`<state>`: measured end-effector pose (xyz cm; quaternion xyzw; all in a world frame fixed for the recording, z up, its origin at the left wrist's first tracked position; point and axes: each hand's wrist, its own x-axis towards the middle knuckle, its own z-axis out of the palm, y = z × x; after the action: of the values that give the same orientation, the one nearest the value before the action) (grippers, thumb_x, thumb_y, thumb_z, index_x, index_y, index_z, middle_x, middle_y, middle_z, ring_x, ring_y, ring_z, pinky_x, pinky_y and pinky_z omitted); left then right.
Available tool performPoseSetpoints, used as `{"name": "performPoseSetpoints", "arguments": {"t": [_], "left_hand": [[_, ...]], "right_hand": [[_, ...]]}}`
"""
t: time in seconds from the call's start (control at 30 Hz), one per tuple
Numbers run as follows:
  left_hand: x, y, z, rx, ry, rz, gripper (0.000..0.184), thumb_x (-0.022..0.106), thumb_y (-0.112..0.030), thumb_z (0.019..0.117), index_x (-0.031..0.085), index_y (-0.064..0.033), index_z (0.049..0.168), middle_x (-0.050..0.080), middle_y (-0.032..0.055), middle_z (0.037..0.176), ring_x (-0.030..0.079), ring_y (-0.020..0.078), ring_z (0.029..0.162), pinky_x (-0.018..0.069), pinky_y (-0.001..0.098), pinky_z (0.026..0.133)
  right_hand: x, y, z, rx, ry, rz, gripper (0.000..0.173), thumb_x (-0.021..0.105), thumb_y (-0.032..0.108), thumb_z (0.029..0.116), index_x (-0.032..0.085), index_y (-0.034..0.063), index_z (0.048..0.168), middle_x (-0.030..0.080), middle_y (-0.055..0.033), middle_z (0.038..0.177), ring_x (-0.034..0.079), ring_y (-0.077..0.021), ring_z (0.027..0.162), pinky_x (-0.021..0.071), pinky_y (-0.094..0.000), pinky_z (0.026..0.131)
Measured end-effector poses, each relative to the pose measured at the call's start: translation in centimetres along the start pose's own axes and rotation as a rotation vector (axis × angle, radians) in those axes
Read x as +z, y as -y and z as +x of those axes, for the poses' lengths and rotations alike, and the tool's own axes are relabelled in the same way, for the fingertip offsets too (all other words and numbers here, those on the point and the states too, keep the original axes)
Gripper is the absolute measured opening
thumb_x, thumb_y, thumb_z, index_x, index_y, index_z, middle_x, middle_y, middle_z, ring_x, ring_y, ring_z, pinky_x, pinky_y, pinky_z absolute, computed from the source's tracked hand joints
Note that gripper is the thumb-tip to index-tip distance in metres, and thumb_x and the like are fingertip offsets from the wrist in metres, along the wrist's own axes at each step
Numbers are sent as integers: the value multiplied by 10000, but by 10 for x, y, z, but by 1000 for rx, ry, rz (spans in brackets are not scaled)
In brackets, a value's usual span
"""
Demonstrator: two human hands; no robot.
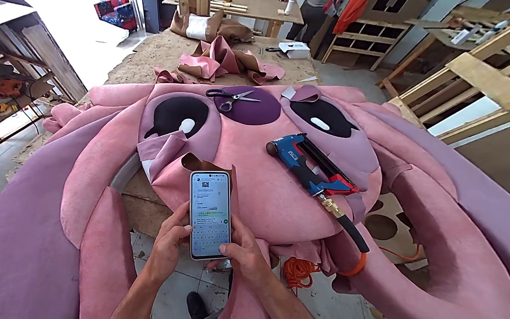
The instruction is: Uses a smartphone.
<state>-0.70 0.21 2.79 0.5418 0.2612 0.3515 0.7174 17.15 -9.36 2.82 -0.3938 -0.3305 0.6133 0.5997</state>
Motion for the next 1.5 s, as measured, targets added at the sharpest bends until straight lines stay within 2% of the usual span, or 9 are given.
{"name": "performPoseSetpoints", "arguments": {"t": [0.2, 0.47, 0.67, 0.83, 0.93, 1.13, 1.2, 1.3, 1.5], "left_hand": [[0, -2, 1, 25, 53, 36, 672, 454, -26, 803, 493, -64, 1473, 710, 150, 1194, 714, 231, 1042, 601, 393, 890], [-2, -2, -1, -4, 70, 33, 720, 527, -54, 780, 447, -84, 1495, 701, 157, 1213, 719, 248, 1039, 612, 397, 871], [1, -3, -2, 9, 68, 83, 677, 520, -44, 819, 448, -92, 1490, 705, 144, 1211, 723, 245, 1037, 619, 393, 869], [2, -3, -3, -3, 38, 110, 693, 594, -105, 806, 451, -102, 1484, 717, 134, 1188, 730, 243, 1020, 625, 394, 851], [10, -2, -4, 5, -36, 185, 669, 670, -112, 840, 448, -109, 1471, 735, 111, 1152, 746, 241, 983, 648, 382, 814], [5, 0, -3, 24, 18, 172, 678, 523, -63, 836, 424, -110, 1505, 723, 118, 1175, 733, 234, 1010, 630, 391, 839], [8, 1, -4, 8, 7, 209, 755, 624, -127, 820, 376, -124, 1533, 716, 97, 1202, 731, 227, 1031, 638, 402, 847], [16, 2, -6, 16, -27, 335, 896, 763, -202, 803, 296, -180, 1567, 706, 30, 1216, 725, 171, 1050, 644, 366, 878], [12, 3, -7, 48, 33, 317, 869, 685, -248, 831, 272, -157, 1590, 698, 43, 1231, 719, 187, 1060, 639, 380, 868]], "right_hand": [[1, 2, 0, 37, -12, 31, 597, 422, -26, 858, 427, 42, 1451, 678, -218, 1190, 734, -334, 978, 649, -487, 707], [0, -1, 0, 30, 4, 43, 586, 417, -23, 872, 428, 49, 1454, 684, -202, 1188, 736, -319, 982, 650, -477, 715], [3, -2, 2, 12, -63, 13, 394, 390, 79, 1037, 495, 67, 1418, 703, -195, 1146, 751, -307, 933, 659, -447, 656], [5, 1, -1, 21, -22, -61, 575, 549, -6, 932, 387, 57, 1481, 690, -186, 1194, 742, -313, 978, 664, -442, 722], [7, 2, -1, 26, -43, -100, 589, 548, -42, 902, 389, 45, 1463, 699, -175, 1172, 748, -301, 960, 666, -428, 716], [3, 1, -2, 7, -17, -42, 621, 534, -6, 874, 382, 43, 1475, 687, -192, 1193, 738, -316, 989, 659, -452, 716], [3, 0, -2, 5, -20, -46, 614, 529, -4, 872, 391, 39, 1469, 689, -192, 1188, 739, -314, 983, 658, -450, 716], [3, -1, 0, -16, -39, -47, 550, 509, 28, 909, 421, 32, 1452, 692, -185, 1172, 738, -300, 972, 656, -446, 723], [9, -4, 4, -43, -177, -61, 330, 467, 120, 1055, 534, 53, 1371, 719, -204, 1063, 758, -293, 833, 650, -405, 579]]}}
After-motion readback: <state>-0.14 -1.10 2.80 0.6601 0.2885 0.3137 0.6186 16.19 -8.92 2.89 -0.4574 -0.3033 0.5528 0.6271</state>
